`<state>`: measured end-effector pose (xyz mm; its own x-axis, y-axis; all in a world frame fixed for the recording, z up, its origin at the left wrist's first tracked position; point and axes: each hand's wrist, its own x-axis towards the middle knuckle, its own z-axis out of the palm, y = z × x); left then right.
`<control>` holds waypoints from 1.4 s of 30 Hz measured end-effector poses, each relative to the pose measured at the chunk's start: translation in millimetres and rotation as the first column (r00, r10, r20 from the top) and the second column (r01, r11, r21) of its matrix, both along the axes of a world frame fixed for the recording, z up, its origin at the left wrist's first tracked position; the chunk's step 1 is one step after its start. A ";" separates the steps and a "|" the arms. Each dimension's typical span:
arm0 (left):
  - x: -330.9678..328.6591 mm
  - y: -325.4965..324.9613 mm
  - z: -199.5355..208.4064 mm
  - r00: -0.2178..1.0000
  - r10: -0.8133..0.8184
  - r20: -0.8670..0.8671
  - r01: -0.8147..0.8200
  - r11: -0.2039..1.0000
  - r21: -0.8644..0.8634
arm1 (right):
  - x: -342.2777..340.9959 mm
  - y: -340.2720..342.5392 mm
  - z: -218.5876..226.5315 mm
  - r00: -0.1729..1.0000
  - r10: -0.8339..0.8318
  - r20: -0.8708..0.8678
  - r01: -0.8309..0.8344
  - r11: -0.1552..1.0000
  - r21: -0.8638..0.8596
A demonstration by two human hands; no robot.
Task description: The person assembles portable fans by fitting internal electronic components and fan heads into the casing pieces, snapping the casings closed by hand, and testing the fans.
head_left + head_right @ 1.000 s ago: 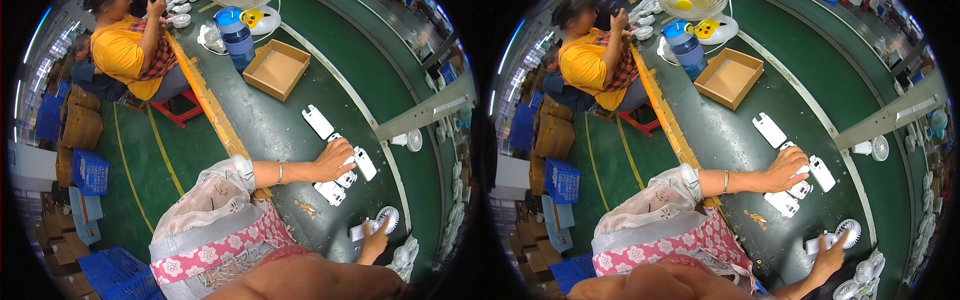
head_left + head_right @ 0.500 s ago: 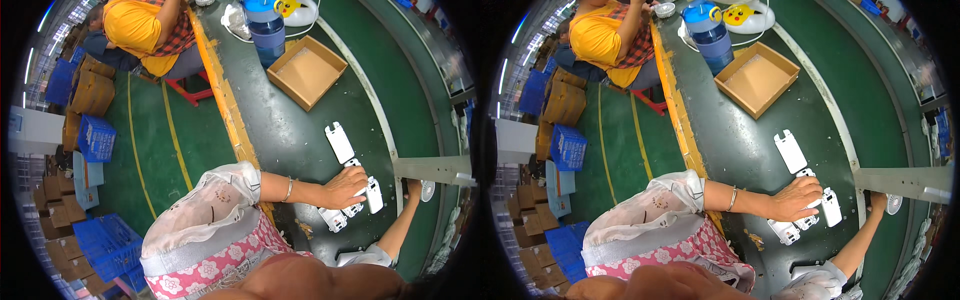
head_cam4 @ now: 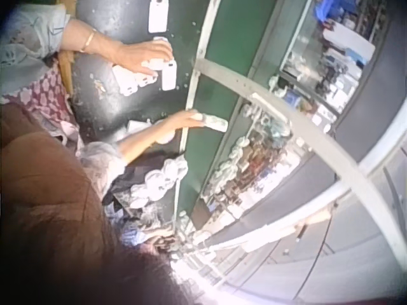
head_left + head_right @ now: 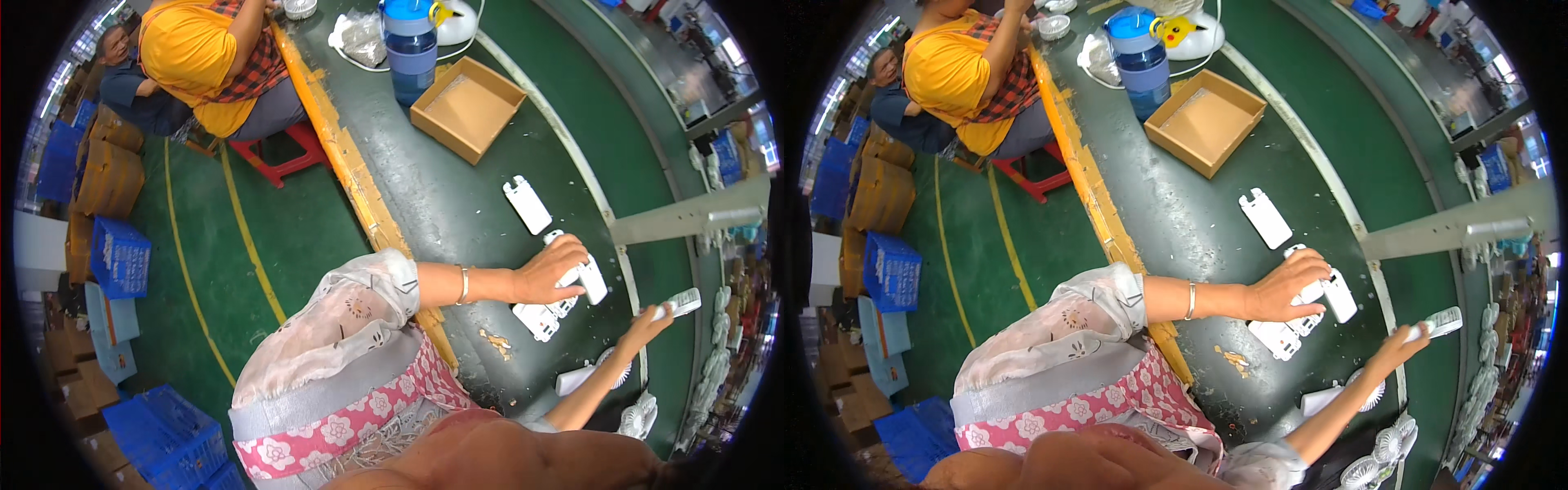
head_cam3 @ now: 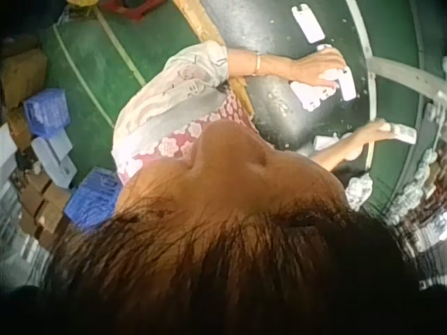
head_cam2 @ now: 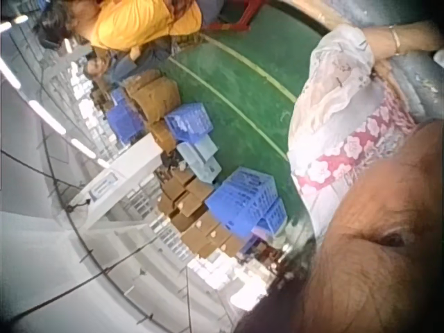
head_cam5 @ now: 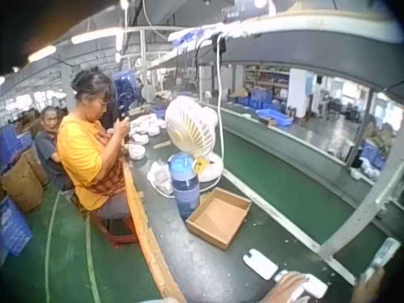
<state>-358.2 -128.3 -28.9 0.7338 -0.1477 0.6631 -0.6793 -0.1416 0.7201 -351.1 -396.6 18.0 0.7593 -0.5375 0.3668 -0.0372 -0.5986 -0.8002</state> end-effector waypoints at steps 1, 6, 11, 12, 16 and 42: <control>-3.6 5.1 2.3 1.000 0.023 0.003 -0.023 1.000 -0.010 | -17.7 18.0 -3.4 0.998 0.044 0.034 -0.038 0.988 -0.151; -39.5 14.3 47.3 0.546 -0.686 -0.482 0.533 0.728 -0.432 | -130.2 133.5 13.2 0.969 0.228 -0.093 -0.244 0.845 -0.476; -59.8 14.7 32.9 0.211 -0.870 -0.446 0.521 0.486 -0.702 | -161.1 181.5 27.7 0.809 0.542 -0.227 -0.586 0.714 -0.384; -59.8 20.5 36.3 0.302 -0.821 -0.483 0.510 0.568 -0.646 | -166.1 181.7 41.0 0.742 0.608 -0.281 -0.669 0.694 -0.266; -59.4 36.2 46.6 0.312 -0.835 -0.454 0.328 0.543 -0.773 | -163.7 150.4 63.9 0.731 0.672 -0.118 -0.667 0.740 0.079; -48.9 8.8 13.4 0.634 -0.419 -0.650 0.664 0.726 0.181 | -107.5 53.8 -67.2 0.881 0.318 0.350 -0.441 0.287 0.851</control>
